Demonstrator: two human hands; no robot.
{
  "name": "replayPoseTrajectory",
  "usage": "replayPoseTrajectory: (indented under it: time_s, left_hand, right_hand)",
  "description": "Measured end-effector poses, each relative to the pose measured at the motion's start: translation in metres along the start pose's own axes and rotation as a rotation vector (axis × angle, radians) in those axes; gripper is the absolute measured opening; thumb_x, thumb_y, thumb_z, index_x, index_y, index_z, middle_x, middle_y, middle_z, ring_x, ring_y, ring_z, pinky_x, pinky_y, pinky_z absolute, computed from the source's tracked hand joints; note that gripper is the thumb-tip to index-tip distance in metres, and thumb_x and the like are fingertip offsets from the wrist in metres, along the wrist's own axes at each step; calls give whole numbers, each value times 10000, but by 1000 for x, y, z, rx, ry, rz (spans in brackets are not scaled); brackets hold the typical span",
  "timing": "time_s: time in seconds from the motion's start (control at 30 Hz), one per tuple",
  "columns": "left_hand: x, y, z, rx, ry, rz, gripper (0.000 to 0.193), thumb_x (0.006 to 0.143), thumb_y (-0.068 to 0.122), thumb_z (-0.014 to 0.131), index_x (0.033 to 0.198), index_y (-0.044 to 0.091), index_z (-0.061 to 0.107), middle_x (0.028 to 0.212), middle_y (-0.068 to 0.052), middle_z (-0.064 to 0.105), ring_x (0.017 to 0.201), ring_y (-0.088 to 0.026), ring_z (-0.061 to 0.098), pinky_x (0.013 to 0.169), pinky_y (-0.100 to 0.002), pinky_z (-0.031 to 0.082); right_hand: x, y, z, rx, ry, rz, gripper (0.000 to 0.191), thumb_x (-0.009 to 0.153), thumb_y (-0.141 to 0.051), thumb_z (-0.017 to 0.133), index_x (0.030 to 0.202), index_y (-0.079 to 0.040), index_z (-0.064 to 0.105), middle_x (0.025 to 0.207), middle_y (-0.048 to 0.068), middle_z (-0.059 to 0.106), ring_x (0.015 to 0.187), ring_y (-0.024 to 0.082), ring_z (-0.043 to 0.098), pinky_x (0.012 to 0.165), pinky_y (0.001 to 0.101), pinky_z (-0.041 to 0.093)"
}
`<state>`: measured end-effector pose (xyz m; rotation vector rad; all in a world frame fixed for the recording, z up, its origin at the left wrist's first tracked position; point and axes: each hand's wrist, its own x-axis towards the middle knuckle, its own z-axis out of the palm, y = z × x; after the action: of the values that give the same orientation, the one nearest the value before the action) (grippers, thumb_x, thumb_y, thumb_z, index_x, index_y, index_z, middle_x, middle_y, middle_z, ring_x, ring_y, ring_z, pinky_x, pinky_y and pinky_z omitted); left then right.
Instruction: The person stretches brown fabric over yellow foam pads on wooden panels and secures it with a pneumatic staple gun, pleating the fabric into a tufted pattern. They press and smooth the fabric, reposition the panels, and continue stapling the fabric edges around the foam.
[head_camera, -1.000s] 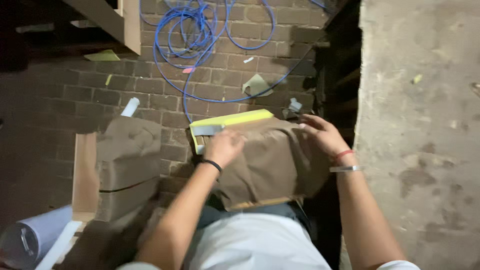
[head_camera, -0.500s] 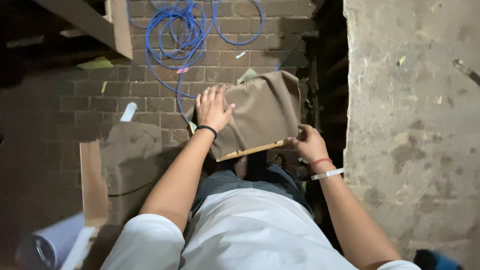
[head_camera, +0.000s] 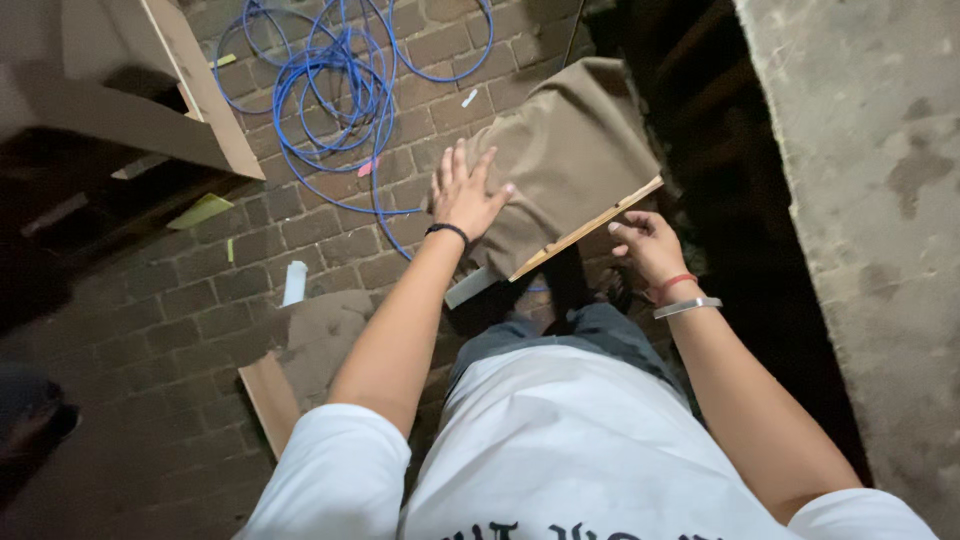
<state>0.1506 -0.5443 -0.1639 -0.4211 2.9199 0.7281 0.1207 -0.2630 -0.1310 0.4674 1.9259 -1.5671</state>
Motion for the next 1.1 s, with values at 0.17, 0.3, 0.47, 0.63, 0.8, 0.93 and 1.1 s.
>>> replayPoseTrajectory:
  time_s: [0.17,0.3,0.47,0.63,0.8,0.93,1.1]
  left_hand:
    - [-9,-8,-1,-2,47,91,771,899,602,650,1547,245,432,1677,-203,220,1552,-398,161,1218,-608,159]
    - [-49,13,13,50,201,299,842,913,611,679,1546,98,466,1615,-194,401,1567,-397,258,1300,-596,183]
    - [-84,36,27,-14,104,409,718,661,528,799,1234,114,669,1410,-205,509,1407,-420,366,1164,-599,220]
    - [-53,25,28,45,132,490,264,762,347,791,931,153,732,1260,-119,640,1282,-343,517,1072,-528,368]
    - [-42,31,21,-302,189,347,91,839,191,722,898,124,701,1015,-66,684,1066,-300,630,931,-472,464]
    - [-42,25,-10,-535,169,290,72,900,134,691,942,78,676,956,-108,673,961,-338,652,836,-433,519]
    - [-28,16,-39,-536,-62,239,101,866,168,725,921,87,700,894,-88,707,894,-305,701,788,-417,550]
  right_hand:
    - [-11,17,30,106,-145,-37,186,962,-120,697,1120,-27,666,924,16,673,686,86,618,604,253,509]
    - [-16,24,39,227,-169,11,129,952,-92,695,1059,-37,649,887,26,663,654,103,602,584,271,509]
    - [-10,27,34,87,-190,-1,139,976,-131,646,1019,-14,710,861,41,704,707,120,648,649,260,538]
    - [0,19,32,-26,-211,248,253,968,-272,636,976,-31,714,826,31,692,719,148,697,656,267,562]
    - [4,0,37,-160,-417,487,661,947,-630,484,1151,-25,655,951,115,676,819,274,619,751,426,465]
    - [18,-19,47,504,-602,244,675,934,-622,552,1285,-46,587,1116,107,723,1036,255,709,879,472,535]
    - [71,-33,69,382,-260,48,539,840,-383,695,1224,-9,634,1152,127,707,1015,291,684,877,455,558]
